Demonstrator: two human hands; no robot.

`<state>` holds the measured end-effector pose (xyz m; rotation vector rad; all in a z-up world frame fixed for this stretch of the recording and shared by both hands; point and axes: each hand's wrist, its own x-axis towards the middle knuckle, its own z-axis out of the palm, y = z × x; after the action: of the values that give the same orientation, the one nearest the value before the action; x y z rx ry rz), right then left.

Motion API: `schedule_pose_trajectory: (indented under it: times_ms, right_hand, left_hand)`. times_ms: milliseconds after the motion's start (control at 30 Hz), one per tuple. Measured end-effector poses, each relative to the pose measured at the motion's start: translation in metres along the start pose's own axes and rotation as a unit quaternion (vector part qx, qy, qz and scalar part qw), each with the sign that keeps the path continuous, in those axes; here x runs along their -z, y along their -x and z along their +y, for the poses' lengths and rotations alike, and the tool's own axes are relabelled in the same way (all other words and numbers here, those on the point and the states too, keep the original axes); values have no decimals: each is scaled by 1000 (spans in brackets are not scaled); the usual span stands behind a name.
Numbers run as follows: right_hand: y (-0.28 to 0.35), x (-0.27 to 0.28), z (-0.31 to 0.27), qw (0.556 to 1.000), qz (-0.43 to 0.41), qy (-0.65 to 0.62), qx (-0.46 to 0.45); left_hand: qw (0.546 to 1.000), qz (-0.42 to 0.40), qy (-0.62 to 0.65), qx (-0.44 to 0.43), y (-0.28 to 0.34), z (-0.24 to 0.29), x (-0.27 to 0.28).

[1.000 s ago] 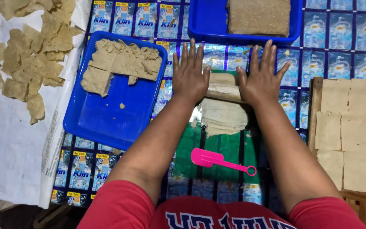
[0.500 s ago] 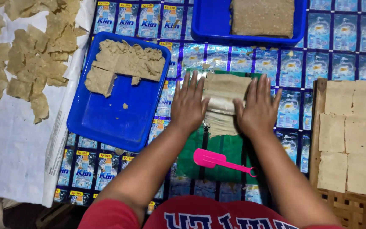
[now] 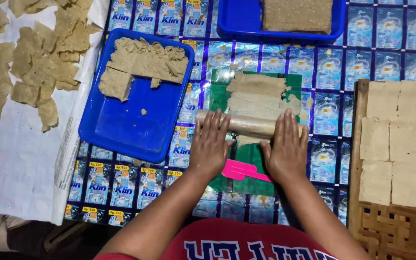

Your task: Flattening a dough paste with a rolling pin, cutting it into rectangular pieces using a small scraper, and arranging them on a woven tray.

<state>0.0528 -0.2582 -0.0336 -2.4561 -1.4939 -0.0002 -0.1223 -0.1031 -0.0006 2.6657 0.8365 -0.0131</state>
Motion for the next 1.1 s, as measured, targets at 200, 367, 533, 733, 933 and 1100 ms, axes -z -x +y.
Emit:
schedule_pose_trajectory:
  times_ms: [200,367,533,733,933,1100]
  right_hand:
    - [43,8,-11,1000,-2,-9,29]
    - [64,20,-32,999,26,-27,33]
    - [97,-14,-33,995,-91,-9,30]
    - [109,-17,-32,990,-141,2,27]
    - [113,-2,-27,978,-177,-26,-108]
    - [91,34,-21,943,-178,-4,-282]
  left_hand:
    - [973,216,-31,-78,8,-12,-16]
    - [969,193,-39,-146,-36,-31,-31]
    - [968,205,-50,-137,-15,-28,-28]
    - [968,105,188,125,8,-29,-20]
    - [925,197,291,147,14,-31,-19]
    - [919,199,340,9,33,-27,-9]
